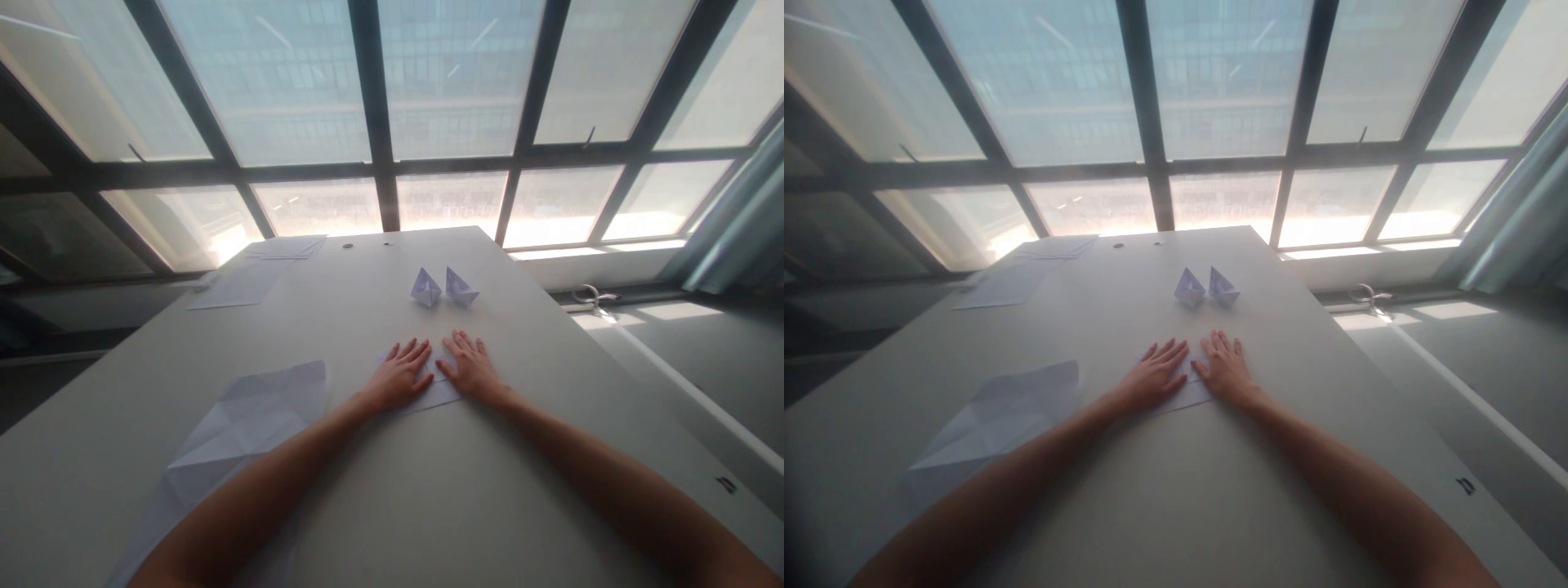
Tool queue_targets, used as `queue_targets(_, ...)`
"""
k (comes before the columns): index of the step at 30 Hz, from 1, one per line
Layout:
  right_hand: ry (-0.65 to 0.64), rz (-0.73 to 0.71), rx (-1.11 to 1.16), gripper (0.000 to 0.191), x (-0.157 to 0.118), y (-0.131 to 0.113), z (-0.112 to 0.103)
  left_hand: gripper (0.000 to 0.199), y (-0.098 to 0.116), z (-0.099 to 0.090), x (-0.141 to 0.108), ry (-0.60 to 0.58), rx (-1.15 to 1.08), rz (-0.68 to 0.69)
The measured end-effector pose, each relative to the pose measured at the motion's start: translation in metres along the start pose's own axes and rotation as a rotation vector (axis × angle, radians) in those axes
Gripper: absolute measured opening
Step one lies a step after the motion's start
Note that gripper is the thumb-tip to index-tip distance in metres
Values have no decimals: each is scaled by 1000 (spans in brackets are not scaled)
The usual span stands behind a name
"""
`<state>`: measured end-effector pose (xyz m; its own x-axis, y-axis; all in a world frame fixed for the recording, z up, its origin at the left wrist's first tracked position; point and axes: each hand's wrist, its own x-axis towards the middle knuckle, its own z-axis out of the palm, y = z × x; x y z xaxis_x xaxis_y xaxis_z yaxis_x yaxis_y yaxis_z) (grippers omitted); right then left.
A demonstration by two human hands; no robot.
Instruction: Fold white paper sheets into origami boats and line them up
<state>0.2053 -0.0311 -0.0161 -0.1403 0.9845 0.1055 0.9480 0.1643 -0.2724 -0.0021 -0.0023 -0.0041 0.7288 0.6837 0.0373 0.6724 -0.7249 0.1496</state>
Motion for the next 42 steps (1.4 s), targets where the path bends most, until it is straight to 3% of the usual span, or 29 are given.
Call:
queue_targets(7, 48, 58, 2, 53, 2, 1, 3, 73, 0, 1, 0, 14, 14, -66)
queue_targets(17, 73, 60, 27, 53, 2, 3, 5, 59, 1, -3, -1, -8, 2, -42)
queue_targets(22, 58, 70, 24, 64, 2, 1, 3, 54, 2, -6, -1, -21, -6, -15)
queue_targets(30, 57, 163, -3, 54, 9, 7, 2, 54, 1, -6, 0, -39, -15, -19)
queue_targets(42, 75, 129, -21, 51, 4, 8, 1, 55, 3, -7, -1, -42, -12, 9)
